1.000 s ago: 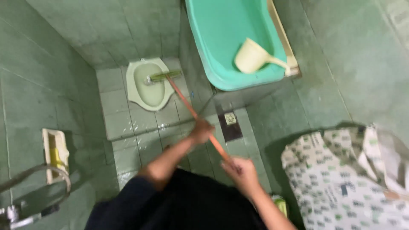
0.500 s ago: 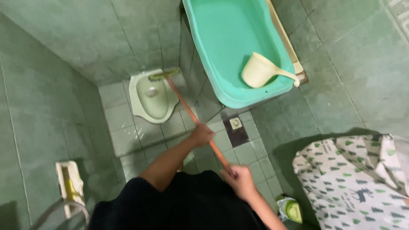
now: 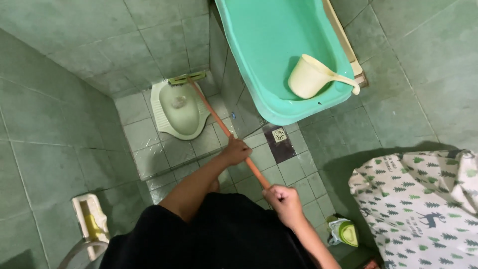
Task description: The person scrubs a squat toilet with a long-handled brush, repeatedly dipping it into a yellow bucket of water. The person also briefly moves the bucket to reposition it before continuing to scrub the toilet bowl and surrounding floor area.
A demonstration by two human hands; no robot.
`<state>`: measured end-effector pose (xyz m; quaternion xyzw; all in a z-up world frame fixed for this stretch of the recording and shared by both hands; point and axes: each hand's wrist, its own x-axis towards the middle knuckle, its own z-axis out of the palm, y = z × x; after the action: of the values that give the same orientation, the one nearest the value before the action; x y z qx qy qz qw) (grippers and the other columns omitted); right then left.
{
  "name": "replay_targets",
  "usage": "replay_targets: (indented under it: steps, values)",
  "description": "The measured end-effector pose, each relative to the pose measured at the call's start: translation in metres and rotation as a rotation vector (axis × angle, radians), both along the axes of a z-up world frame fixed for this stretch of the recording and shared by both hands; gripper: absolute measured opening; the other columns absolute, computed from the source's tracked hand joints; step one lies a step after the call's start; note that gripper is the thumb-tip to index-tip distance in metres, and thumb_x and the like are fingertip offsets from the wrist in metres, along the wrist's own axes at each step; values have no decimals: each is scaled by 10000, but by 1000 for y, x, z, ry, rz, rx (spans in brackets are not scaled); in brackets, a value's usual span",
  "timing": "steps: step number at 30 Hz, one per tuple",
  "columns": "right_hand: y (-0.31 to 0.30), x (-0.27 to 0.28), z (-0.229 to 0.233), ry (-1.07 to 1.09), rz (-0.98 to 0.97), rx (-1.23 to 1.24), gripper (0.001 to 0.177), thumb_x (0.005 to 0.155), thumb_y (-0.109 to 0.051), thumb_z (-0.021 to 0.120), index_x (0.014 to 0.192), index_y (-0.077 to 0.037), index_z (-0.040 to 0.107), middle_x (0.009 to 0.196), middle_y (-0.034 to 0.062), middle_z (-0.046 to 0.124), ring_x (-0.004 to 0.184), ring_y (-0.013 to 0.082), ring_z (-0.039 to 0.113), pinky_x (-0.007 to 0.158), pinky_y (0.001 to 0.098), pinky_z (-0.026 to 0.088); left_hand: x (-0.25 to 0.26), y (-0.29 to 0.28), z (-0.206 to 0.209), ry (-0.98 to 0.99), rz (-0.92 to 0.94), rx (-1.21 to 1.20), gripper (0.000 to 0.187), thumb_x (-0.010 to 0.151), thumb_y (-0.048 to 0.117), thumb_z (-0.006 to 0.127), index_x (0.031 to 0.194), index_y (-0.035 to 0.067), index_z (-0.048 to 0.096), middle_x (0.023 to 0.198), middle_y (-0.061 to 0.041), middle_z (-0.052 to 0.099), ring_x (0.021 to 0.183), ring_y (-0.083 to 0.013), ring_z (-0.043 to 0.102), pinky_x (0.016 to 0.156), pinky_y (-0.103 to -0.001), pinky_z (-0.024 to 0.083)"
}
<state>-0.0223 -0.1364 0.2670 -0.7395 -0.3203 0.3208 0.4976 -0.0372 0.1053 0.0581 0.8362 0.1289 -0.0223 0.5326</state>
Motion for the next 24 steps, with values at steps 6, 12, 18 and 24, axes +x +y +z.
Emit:
replay_targets:
  steps: [6,12,18,24]
  values:
    - [-75,1,35,-10,-1,-160,370,842,-55,770,541,-131,569,514,4,597,488,127,556,527,297,494,-13,-74,17,58,-158,13,369,959,325,402,691,167,599,813,-33,593,1035,-286,488,1163,-561,111]
    - [-58,12,28,-24,-3,-124,463,894,-97,779,580,-142,441,568,-59,388,549,82,370,512,301,307,4,-70,-44,-269,25,90,250,913,340,550,779,286,754,796,89,675,940,-177,584,1136,-537,101]
    - [-44,27,-2,-14,93,29,244,878,-144,800,654,-82,726,422,-32,397,457,89,380,488,264,347,18,-46,-62,-114,78,47,386,941,281,497,589,127,462,557,-75,415,601,-296,410,1071,-616,297]
    - [-190,47,19,-86,261,-233,329,883,-271,784,610,-131,663,509,-68,464,495,52,423,485,287,332,-2,-193,-22,-179,0,276,414,1000,311,466,620,182,569,652,20,568,826,-215,538,1044,-511,229]
